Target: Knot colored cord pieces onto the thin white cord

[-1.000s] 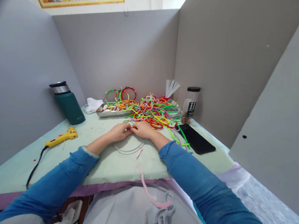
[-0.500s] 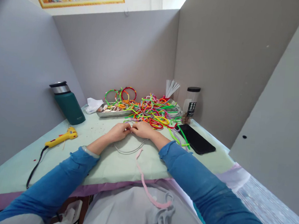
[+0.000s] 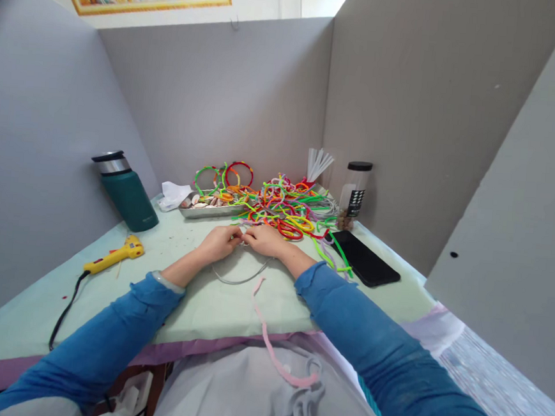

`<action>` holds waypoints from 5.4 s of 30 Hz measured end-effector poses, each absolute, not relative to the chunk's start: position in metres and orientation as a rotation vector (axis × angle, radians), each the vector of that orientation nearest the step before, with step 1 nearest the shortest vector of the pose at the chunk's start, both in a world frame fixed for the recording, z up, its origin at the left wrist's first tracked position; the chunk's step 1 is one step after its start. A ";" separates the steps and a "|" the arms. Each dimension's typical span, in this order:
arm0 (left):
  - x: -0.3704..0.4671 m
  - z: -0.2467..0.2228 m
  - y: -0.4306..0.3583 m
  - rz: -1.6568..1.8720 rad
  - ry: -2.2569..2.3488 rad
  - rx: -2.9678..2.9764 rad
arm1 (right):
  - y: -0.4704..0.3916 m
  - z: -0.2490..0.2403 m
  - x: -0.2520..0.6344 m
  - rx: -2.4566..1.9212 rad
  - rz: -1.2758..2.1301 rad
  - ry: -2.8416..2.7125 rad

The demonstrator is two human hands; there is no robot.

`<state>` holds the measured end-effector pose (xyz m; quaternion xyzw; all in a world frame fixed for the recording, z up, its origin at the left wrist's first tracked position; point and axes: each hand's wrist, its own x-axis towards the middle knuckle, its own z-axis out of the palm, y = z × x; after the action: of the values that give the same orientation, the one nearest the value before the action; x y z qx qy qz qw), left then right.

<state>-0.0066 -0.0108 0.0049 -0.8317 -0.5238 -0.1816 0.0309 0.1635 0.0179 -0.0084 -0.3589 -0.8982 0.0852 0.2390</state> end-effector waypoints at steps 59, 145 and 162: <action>-0.005 0.009 -0.013 -0.862 -1.998 -2.795 | 0.019 -0.008 0.163 -0.983 0.296 -2.425; -0.006 0.004 -0.013 -0.561 -1.642 -2.640 | 0.018 -0.009 0.165 -0.976 0.228 -2.498; -0.006 0.003 -0.011 -0.535 -1.651 -2.639 | 0.018 -0.008 0.164 -0.979 0.209 -2.516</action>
<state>-0.0060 -0.0114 0.0035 -0.8356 -0.5226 -0.1694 -0.0085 0.1643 0.0177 -0.0083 -0.3530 -0.9074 0.0753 0.2152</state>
